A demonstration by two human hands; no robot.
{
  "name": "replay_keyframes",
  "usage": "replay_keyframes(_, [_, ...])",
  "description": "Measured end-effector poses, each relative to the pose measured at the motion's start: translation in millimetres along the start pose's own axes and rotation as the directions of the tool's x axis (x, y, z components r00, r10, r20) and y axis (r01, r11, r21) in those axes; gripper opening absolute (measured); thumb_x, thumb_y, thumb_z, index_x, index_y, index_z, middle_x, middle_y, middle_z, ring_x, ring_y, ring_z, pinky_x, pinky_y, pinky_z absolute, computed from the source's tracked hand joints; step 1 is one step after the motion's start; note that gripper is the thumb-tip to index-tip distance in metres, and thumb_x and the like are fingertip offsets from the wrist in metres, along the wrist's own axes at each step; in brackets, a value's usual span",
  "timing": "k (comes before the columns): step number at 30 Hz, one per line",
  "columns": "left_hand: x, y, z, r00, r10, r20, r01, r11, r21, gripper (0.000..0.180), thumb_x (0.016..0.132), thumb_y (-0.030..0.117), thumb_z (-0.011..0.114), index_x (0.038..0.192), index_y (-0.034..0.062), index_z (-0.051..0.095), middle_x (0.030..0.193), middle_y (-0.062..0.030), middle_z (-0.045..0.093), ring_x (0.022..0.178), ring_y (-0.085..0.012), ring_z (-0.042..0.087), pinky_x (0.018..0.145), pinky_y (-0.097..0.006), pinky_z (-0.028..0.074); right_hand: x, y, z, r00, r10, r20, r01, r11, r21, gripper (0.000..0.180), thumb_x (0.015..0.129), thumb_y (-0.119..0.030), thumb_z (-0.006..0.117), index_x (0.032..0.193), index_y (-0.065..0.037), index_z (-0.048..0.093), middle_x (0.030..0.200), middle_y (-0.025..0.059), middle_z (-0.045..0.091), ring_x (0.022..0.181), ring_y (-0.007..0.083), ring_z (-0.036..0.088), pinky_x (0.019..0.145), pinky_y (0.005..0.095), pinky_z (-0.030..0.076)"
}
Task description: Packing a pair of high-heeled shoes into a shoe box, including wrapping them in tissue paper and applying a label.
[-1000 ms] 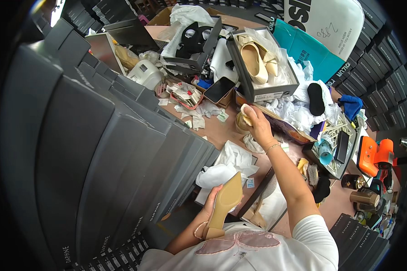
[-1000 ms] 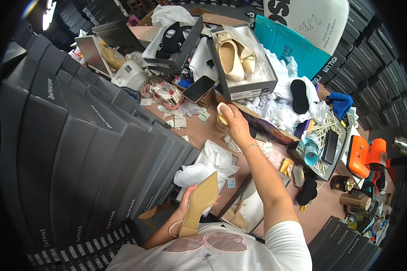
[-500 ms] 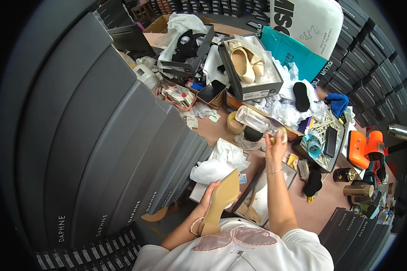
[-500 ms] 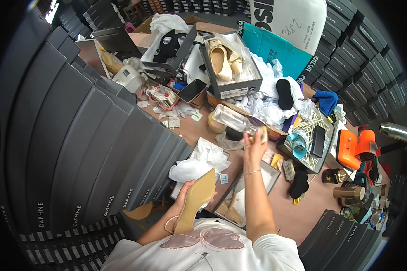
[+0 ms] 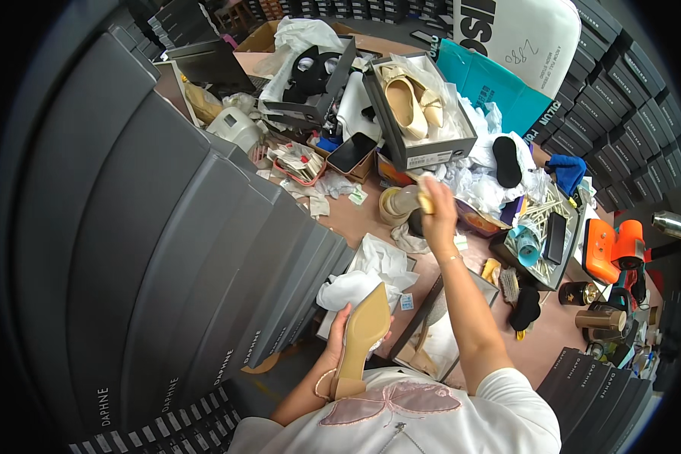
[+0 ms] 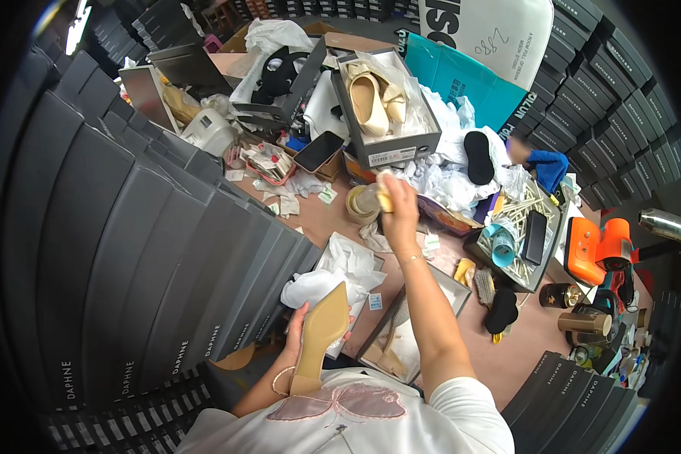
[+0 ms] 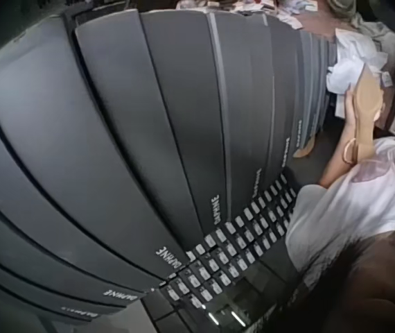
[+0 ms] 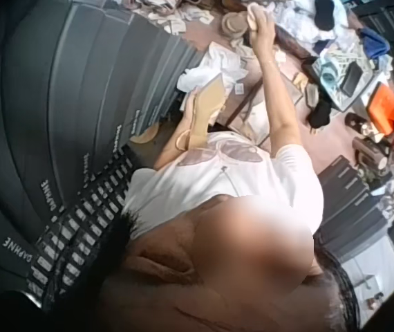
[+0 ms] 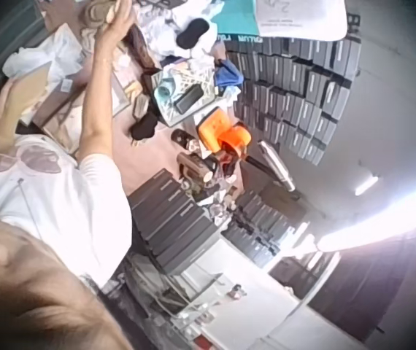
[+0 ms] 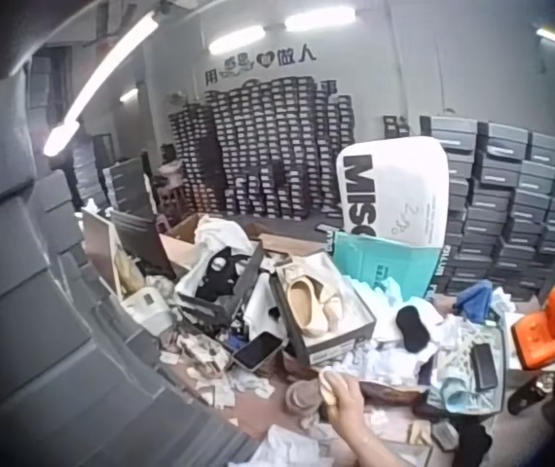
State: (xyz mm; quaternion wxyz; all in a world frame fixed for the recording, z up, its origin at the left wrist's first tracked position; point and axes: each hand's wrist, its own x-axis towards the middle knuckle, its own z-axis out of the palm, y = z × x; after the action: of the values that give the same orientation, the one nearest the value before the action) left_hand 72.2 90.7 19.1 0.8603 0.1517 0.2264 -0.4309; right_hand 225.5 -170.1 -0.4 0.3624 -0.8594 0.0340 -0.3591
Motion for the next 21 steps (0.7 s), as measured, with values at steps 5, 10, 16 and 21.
replay_keyframes(5, [9.4,0.0,-2.2,0.998,0.022,0.064,-0.031,0.990,0.139,0.066,0.095,0.048,0.040,0.140,0.0001,0.039,0.129,-0.0221,0.052,0.119,-0.0343,0.053,0.093,-0.048,0.050,7.4,-1.3,22.3,0.955,-0.032,0.293,0.074,0.988,-0.132,0.043,0.081,-0.006,0.060,0.124,-0.014,0.058,0.121,0.0194,0.053,0.106,0.0381,0.055,0.087,0.0415,0.048])
replay_keyframes(10, [9.0,10.8,6.4,0.997,0.078,0.006,-0.077,0.964,0.256,0.059,0.095,0.045,0.041,0.136,0.0025,0.044,0.120,-0.0170,0.059,0.106,-0.0270,0.060,0.088,-0.041,0.051,-30.9,-54.8,-58.1,0.917,0.123,0.380,-0.163,0.984,0.074,0.035,0.086,-0.011,0.061,0.121,-0.005,0.060,0.105,0.0172,0.053,0.095,0.0343,0.056,0.082,0.0384,0.048])
replay_keyframes(16, [28.8,-22.1,40.5,0.999,-0.038,-0.007,0.039,0.965,0.261,0.049,0.097,0.039,0.042,0.132,0.0062,0.048,0.115,-0.0087,0.061,0.100,-0.0181,0.061,0.088,-0.031,0.049,-153.6,-139.0,-136.4,0.862,-0.123,0.491,0.034,0.982,0.188,0.036,0.073,-0.001,0.070,0.107,-0.008,0.063,0.095,0.0117,0.057,0.086,0.0301,0.061,0.073,0.0370,0.053])
replay_keyframes(21, [39.5,-43.7,29.5,0.980,-0.183,0.075,0.141,0.913,0.383,0.043,0.097,0.037,0.042,0.127,0.0074,0.052,0.112,-0.0051,0.061,0.097,-0.0136,0.061,0.078,-0.026,0.051,-146.0,-104.6,-133.7,0.919,0.214,0.332,-0.216,0.976,-0.030,0.015,0.082,-0.009,0.064,0.095,-0.005,0.059,0.088,0.0135,0.056,0.075,0.0329,0.060,0.065,0.0396,0.052])
